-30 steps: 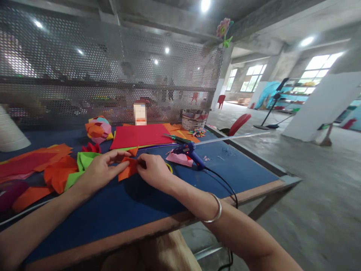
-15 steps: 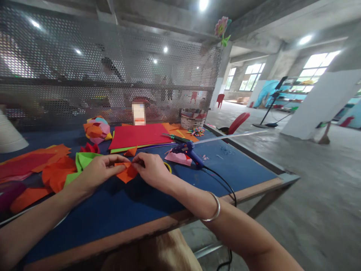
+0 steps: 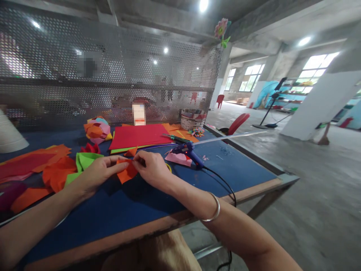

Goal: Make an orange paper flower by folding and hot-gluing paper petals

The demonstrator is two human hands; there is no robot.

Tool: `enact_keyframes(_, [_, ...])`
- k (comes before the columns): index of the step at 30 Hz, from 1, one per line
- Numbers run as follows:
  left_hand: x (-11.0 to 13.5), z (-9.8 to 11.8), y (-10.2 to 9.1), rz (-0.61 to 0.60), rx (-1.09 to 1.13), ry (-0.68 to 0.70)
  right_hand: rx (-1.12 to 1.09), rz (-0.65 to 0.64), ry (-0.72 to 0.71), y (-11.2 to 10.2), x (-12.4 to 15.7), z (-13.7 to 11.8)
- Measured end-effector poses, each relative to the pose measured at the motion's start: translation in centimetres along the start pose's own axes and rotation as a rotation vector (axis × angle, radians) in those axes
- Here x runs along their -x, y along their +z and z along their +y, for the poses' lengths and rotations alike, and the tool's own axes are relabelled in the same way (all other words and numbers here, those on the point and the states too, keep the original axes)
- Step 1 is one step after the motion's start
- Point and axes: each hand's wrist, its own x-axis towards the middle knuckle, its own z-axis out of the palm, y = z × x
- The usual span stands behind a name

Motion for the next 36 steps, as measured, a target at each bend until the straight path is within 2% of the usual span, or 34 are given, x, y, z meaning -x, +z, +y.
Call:
enact_keyframes(2, [-0.1, -0.3, 0.0, -0.023, 0.065, -0.012, -0.016, 0.025, 0.000, 0.0, 0.0, -0.1])
enact_keyframes(5, [-0.4, -0.7, -0.1, 0.006, 0.116, 0.015, -0.021, 0.032, 0.005, 0.0, 0.0, -0.3])
enact_keyframes(11, [-0.5, -0.6, 0.1, 0.020, 0.040, 0.085, -0.031, 0.019, 0.004, 0.0, 0.0, -0.5])
enact_keyframes(19, [-0.3, -0.5, 0.5, -0.019, 0.191, 0.058, -0.096, 0.027, 0.049, 0.2, -0.1, 0.0])
enact_keyframes(24, [0.0, -0.4, 0.4, -0.055, 0.216, 0.028, -0.100, -0.046, 0.096, -0.2, -0.4, -0.1])
enact_keyframes(28, [0.1, -0.3, 0.2, -0.033, 0.209, -0.007, 0.110, -0.176, 0.065, -2.7, 0.5, -1.2])
enact_keyframes(31, [0.0, -0.1, 0.1, -0.011, 0.209, -0.018, 0.380, -0.173, 0.103, -6.0, 2.4, -2.0])
enact_keyframes(33, [0.0, 0.1, 0.1, 0.003, 0.203, -0.023, 0.611, -0.133, 0.226, -8.4, 3.8, -1.7])
enact_keyframes(36, [0.1, 0.2, 0.2, 0.023, 0.179, -0.026, 0.921, -0.016, 0.509, -11.4, 4.9, 0.3])
